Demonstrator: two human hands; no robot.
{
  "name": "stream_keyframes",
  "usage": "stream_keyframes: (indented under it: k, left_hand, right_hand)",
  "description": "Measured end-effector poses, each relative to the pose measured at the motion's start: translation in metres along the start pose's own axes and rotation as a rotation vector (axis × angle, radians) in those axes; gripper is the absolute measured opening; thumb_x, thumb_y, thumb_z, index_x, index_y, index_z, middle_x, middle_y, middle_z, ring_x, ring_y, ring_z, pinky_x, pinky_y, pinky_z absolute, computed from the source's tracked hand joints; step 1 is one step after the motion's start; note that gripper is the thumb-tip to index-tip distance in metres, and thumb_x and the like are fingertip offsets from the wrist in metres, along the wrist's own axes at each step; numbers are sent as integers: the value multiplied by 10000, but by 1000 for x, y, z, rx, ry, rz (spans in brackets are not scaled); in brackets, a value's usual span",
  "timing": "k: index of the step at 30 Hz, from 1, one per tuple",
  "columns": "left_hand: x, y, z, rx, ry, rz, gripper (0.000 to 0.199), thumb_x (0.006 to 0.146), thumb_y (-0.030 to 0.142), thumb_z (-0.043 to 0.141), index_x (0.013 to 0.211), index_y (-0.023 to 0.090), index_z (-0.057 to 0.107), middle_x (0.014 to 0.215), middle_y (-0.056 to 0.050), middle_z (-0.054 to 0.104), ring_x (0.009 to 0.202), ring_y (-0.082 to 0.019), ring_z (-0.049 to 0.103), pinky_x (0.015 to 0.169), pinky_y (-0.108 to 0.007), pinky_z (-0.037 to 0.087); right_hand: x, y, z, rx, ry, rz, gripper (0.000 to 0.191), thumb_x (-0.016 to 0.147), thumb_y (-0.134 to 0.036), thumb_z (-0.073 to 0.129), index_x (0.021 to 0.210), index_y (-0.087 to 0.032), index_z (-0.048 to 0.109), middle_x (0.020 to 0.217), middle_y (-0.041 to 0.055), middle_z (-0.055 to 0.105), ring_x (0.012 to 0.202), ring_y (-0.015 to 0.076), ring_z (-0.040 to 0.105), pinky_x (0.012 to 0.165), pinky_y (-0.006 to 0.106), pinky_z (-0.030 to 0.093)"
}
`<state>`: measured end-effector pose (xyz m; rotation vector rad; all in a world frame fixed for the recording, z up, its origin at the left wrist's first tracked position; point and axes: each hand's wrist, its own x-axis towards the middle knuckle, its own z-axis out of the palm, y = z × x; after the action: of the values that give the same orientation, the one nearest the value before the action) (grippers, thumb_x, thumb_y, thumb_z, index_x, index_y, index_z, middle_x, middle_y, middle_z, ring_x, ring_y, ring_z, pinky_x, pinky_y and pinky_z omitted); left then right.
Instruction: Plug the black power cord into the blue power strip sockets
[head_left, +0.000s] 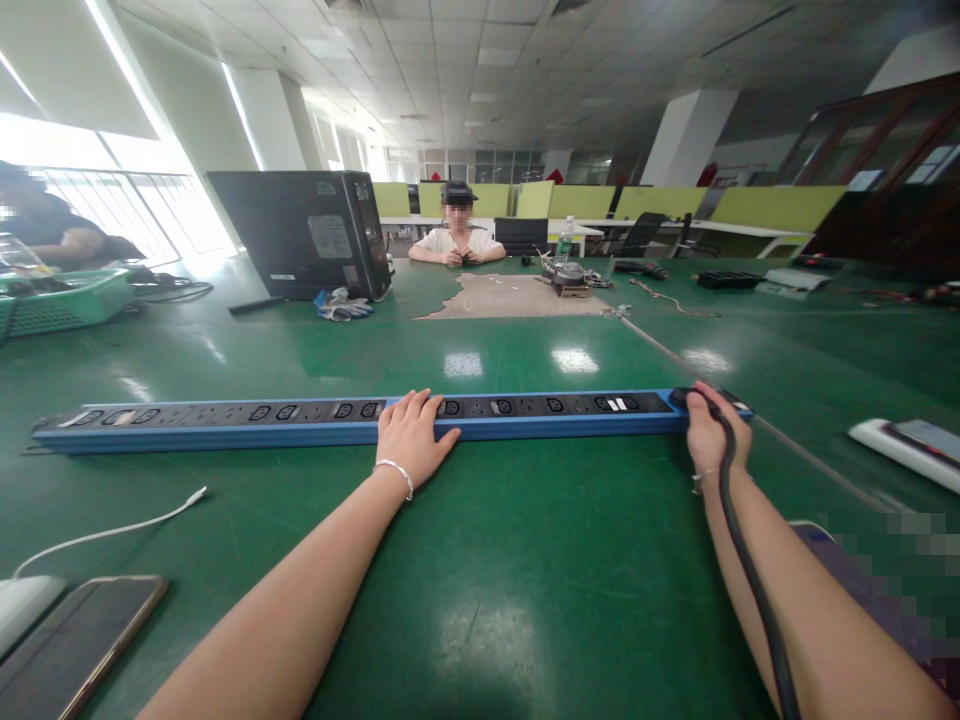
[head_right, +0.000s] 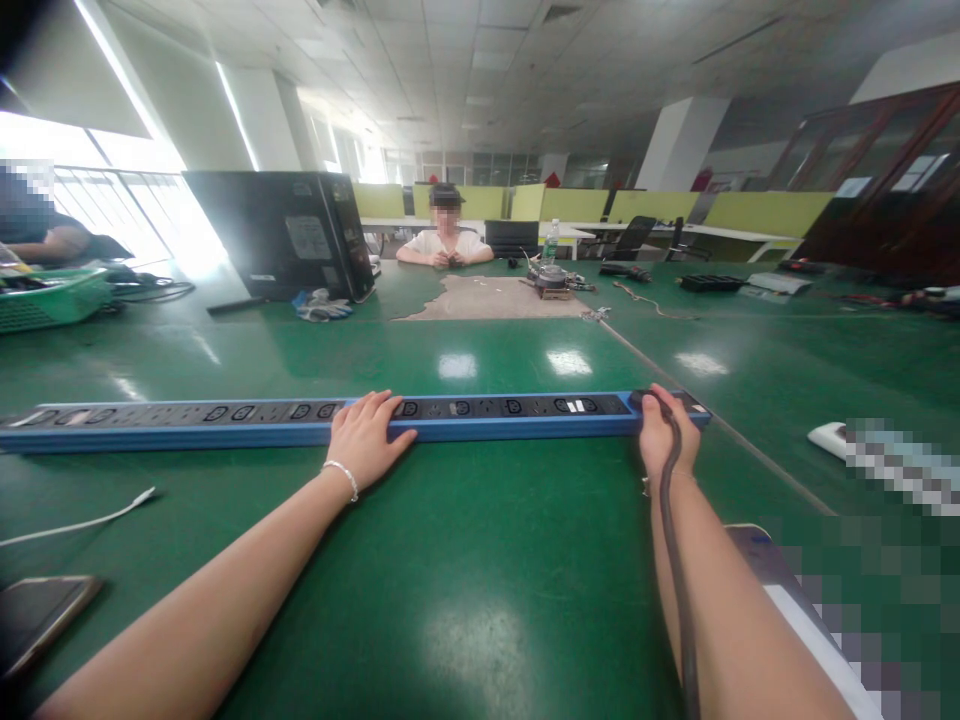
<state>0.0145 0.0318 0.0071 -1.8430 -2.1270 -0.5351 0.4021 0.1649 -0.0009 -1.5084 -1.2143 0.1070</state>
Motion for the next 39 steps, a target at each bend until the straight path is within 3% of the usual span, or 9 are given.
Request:
stream_keyframes:
  k: [8, 19, 29, 35, 39]
  left_hand:
    - [0, 1, -1, 2, -4, -5, 552, 810, 530, 465, 1273, 231, 491, 1362, -69, 495, 1272, -277, 393, 1053, -452, 268]
    - [0, 1, -2, 3, -23, -6, 545, 819, 526, 448, 1282, 241, 481, 1371, -70, 485, 1280, -280, 383, 1059, -454, 261]
    - [0, 1, -2, 1, -23, -7, 546, 815, 529, 456, 1280, 244, 482, 1369, -65, 488, 1280, -273, 384, 1056, -447, 266]
    - [0, 0, -1, 5, -15, 2, 543, 816, 524, 455, 1273, 233, 488, 1362, -71, 491, 1274, -277, 388, 1054, -452, 265]
    - [0, 1, -3, 11, -19, -2, 539, 816, 521, 456, 1269, 232, 491, 1363, -66, 491, 1270, -278, 391, 1051, -451, 270]
  right_hand:
    - [4, 16, 0, -170, -73, 76, 436, 814, -387, 507, 1156, -145, 631, 1289, 132, 548, 1251, 228, 442, 1038, 304, 322]
    - [9, -2, -7, -291, -133, 103, 417, 782, -392, 508, 1090, -158, 664, 1181, 146, 612, 1122, 290, 519, 973, 386, 366]
    - [6, 8, 0, -214, -38, -16, 363, 796, -383, 493, 1016, -150, 665, 1124, 135, 641, 1100, 277, 541, 989, 387, 363]
    - [9, 11, 5, -56, 193, -101, 510, 844, -464, 416, 1061, -59, 638, 1053, 169, 658, 966, 243, 610, 889, 313, 435]
    - [7, 6, 5, -93, 138, -75, 468, 820, -457, 459, 1018, -88, 668, 1038, 155, 672, 965, 257, 609, 893, 336, 435]
